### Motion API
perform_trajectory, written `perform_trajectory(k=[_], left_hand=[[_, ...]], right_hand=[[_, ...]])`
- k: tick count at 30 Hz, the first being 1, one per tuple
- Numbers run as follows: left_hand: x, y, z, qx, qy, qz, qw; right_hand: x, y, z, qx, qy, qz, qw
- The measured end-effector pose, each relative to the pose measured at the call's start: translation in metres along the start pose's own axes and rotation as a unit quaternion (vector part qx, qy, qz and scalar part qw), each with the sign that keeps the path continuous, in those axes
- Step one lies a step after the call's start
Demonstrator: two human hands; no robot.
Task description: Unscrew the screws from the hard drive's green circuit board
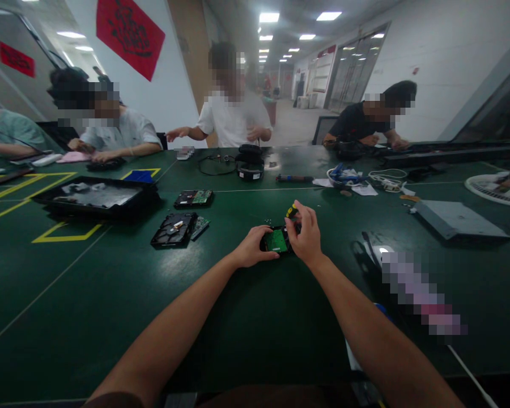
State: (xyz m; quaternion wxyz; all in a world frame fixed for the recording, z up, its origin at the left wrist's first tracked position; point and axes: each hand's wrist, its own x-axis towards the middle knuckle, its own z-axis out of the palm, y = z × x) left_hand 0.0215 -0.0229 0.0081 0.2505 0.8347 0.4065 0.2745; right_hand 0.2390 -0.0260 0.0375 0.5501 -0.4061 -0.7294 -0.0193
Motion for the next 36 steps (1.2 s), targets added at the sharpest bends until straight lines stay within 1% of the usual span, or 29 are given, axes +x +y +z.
perform_trajectory(k=[4,10,19,26,36], left_hand=[[-0.0001,-0.0012,0.0007,-0.002,0.004,0.003,1.000],[-0.0003,0.0010,-0.0011,-0.006,-0.003,-0.001,1.000],[-0.0011,0.0046,-0.0028,-0.012,-0.004,-0.005,1.000],[-0.0003,0.0007,-0.0005,-0.012,0.002,-0.007,1.000],[-0.0007,0.0026,-0.0017,-0.004,-0.004,-0.006,1.000]], right_hand=[[0.0002,-0.0002,0.0000,-0.003,-0.005,-0.004,1.000],[0.0008,-0.0006,0.0002,-0.008,0.009,-0.002,1.000],[0.0017,-0.0022,-0.0023,-0.004,0.000,0.004,1.000],[0.0026,-0.0027,-0.0026,-0.003,-0.015,-0.003,1.000],[0.0021,-0.0014,-0.0018,-0.005,-0.010,-0.007,1.000]])
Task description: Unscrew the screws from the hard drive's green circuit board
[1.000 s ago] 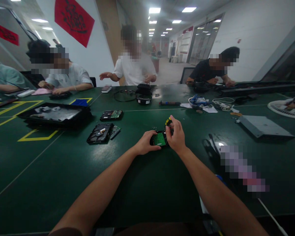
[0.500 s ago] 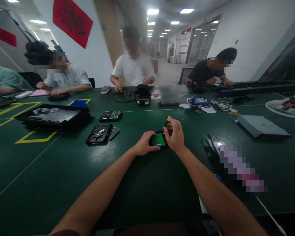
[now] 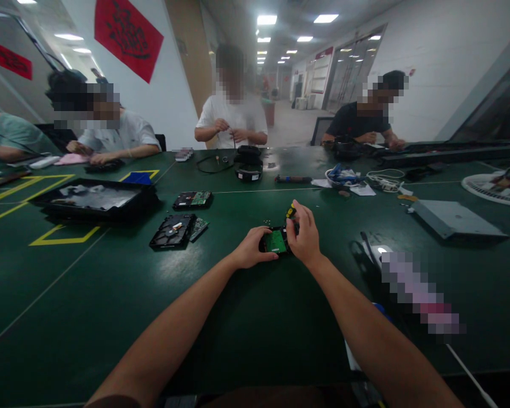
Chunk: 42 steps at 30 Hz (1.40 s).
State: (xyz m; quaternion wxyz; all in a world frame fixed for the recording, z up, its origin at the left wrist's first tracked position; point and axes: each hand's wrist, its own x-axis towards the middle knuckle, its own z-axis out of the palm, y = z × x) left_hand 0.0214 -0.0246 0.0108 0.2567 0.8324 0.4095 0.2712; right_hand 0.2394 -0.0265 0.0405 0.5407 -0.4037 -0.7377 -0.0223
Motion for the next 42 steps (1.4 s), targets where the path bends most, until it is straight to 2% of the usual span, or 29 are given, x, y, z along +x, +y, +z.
perform_trajectory(k=[17,22,32,35,42], left_hand=[[0.000,0.000,0.000,-0.011,0.005,0.005,1.000],[0.000,-0.001,0.001,-0.006,0.006,0.001,1.000],[0.000,0.001,0.001,-0.005,0.004,-0.005,1.000],[0.000,0.001,0.000,-0.003,0.004,-0.005,1.000],[0.000,0.001,-0.001,-0.005,0.000,-0.004,1.000]], right_hand=[[0.000,-0.002,-0.001,-0.012,0.004,0.016,1.000],[0.002,-0.003,-0.003,-0.022,0.007,-0.003,1.000],[0.020,-0.015,-0.012,-0.019,0.054,-0.025,0.998],[0.029,-0.023,-0.018,-0.026,0.038,-0.022,0.999],[0.046,-0.037,-0.027,-0.014,-0.011,0.032,0.999]])
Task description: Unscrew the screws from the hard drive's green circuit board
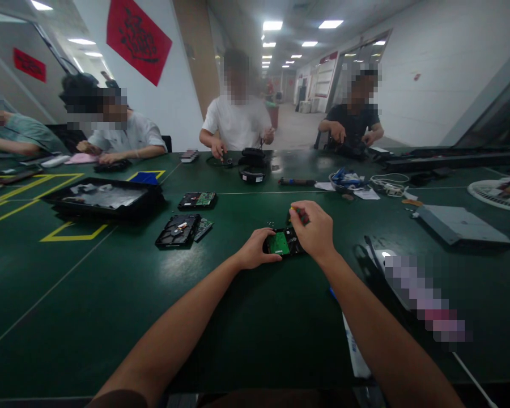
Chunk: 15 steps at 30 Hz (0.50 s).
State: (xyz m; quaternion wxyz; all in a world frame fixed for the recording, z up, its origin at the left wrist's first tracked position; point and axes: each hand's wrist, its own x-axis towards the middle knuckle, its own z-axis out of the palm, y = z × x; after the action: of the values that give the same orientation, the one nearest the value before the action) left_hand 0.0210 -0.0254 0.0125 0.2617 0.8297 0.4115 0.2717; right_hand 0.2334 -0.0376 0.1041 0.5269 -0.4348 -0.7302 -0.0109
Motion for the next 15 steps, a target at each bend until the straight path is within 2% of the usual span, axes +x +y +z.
perform_trajectory(k=[5,10,15], left_hand=[[0.000,0.000,0.001,-0.004,0.006,0.003,1.000],[-0.001,0.002,0.000,-0.010,0.008,0.003,1.000],[-0.001,0.004,-0.002,-0.007,-0.006,-0.012,1.000]], right_hand=[[0.009,-0.004,-0.004,-0.005,-0.038,0.011,0.999],[0.016,-0.010,-0.011,-0.052,-0.096,0.028,0.994],[0.014,-0.009,-0.006,-0.070,-0.103,0.039,0.991]])
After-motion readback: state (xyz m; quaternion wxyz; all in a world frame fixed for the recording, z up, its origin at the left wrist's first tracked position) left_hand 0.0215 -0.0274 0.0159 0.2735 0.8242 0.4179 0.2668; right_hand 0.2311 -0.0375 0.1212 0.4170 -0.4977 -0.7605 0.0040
